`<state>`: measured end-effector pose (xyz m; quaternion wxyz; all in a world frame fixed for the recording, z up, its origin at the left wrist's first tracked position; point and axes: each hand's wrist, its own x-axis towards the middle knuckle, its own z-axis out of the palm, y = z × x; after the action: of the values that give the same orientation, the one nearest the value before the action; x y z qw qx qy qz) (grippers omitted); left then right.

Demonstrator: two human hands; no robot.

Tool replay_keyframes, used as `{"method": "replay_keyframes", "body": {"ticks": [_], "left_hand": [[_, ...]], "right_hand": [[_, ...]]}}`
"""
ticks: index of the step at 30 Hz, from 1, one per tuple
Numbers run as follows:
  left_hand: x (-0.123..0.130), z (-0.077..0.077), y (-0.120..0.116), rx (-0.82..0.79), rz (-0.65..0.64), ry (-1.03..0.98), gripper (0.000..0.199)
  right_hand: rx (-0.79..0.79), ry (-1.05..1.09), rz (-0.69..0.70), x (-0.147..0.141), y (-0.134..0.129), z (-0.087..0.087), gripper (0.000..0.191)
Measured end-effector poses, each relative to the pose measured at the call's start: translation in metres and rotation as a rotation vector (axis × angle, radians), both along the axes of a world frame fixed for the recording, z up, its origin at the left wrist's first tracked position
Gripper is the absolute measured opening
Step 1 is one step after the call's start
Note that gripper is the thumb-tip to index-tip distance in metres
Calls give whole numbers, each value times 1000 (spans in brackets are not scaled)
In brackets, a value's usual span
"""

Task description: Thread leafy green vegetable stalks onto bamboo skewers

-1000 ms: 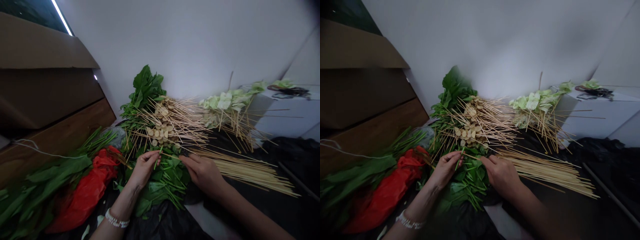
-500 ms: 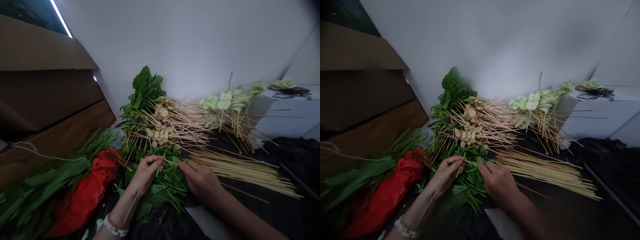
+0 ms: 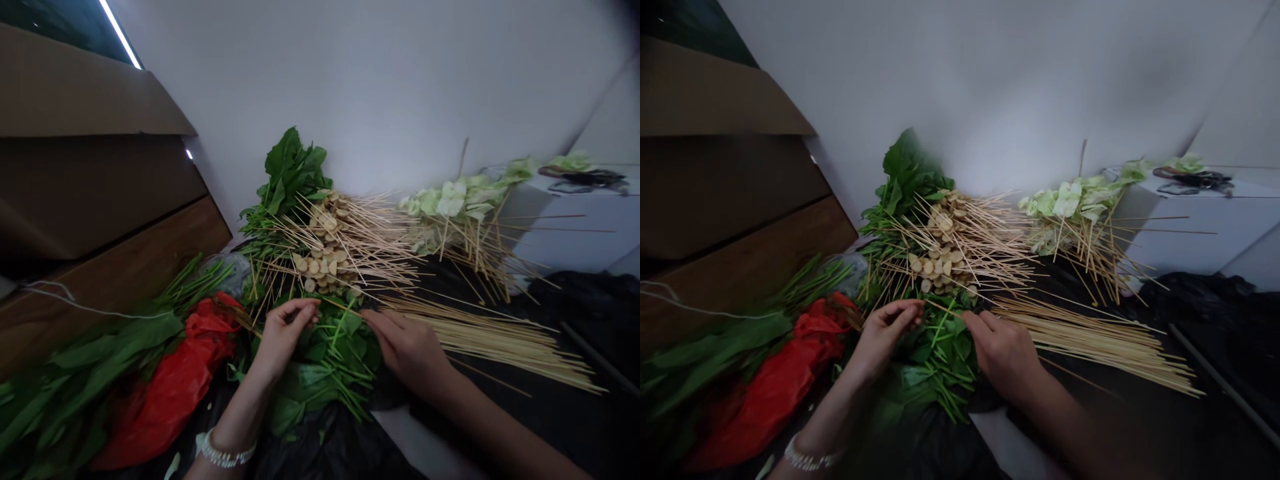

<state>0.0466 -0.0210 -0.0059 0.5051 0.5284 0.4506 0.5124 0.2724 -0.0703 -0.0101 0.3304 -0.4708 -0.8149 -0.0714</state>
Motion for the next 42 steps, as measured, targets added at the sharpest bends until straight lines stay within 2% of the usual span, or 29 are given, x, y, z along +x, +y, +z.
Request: {"method": "replay_keyframes", "body": {"ticks": [3,8,11,14,17,20,22,24,28,31,35,42], "left_hand": [[-5,-5,6,165,64,224,17],[-3,-18,5,443,-12,717,15],[-5,-19,4,491,-51,953,15],[-8,-16,4,506,-92,1019,11],[-9,-13,5,518,-1,886,13],[-9,-9,6,503,172,642,16],[-8,-6,6,471,213,485,18],[-7,-3,6,395,182,349,20],[-5,-1,4,112,56,70,28],[-2,0,2,-56,28,-133,35],[1,3,-1,-117,35,-221,34],[1,0,-2,-147,45,-224,32]], "right_hand": [[-18,19,-19,5,3,-1,31],[-36,19,-26,5,4,-1,30],[-51,18,-33,4,5,-2,31],[-50,11,-44,3,5,-2,31],[-42,4,-45,4,5,-2,31],[-33,7,-30,4,5,-2,31],[-18,9,-22,3,5,-1,30],[2,14,-13,2,5,-2,29],[34,27,8,0,4,-4,27],[46,29,16,-1,3,-5,27],[41,32,33,-2,2,-6,27],[66,34,55,-4,2,-6,29]]}}
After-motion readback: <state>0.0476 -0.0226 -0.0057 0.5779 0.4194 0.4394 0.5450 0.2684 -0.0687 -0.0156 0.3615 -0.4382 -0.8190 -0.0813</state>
